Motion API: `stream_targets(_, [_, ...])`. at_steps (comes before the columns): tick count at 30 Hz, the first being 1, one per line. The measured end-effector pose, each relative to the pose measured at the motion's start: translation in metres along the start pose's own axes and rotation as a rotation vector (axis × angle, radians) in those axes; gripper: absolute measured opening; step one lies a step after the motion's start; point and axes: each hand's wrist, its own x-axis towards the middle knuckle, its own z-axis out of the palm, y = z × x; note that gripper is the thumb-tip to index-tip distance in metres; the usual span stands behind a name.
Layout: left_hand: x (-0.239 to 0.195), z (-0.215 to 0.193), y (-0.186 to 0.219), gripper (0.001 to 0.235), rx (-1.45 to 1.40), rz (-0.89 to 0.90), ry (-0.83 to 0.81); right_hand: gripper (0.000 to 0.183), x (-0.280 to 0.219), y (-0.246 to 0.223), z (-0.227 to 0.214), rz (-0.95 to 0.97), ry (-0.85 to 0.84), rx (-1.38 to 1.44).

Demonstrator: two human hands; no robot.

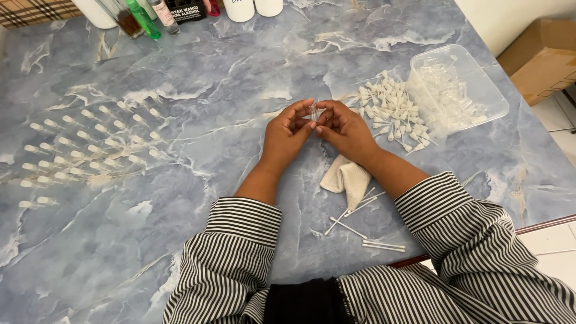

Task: The person assembles cotton swabs by inserting cotton tips into plastic applicator sticks. They wipe the tips with a white cloth and place the finished swabs on the table.

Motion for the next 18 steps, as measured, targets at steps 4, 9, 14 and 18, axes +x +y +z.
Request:
stream_targets(4, [-0.0002, -0.0006, 0.0027, 0.047, -0.020, -0.002, -0.010, 0.046, 0.0004, -0.0010, -0.0006, 0.010, -0.012, -0.016])
stream_targets(9, [0.0007, -0.0010, 0.0011, 0.046, -0.052, -0.004, -0.029, 0.045, 0.0003, 0.0025, -0.0014, 0.025, -0.012, -0.011])
stream_targets(14, [0.0002, -0.0013, 0.0066, 0.043, -0.062, 0.001, -0.023, 0.044, 0.0008, 0.0015, -0.0018, 0.020, -0.011, -0.004])
stream_targets(18, [-0.0001, -0.0015, 0.0067, 0.041, -0.061, 0.006, -0.018, 0.043, 0.0012, 0.0042, -0.0020, 0.014, -0.011, -0.004])
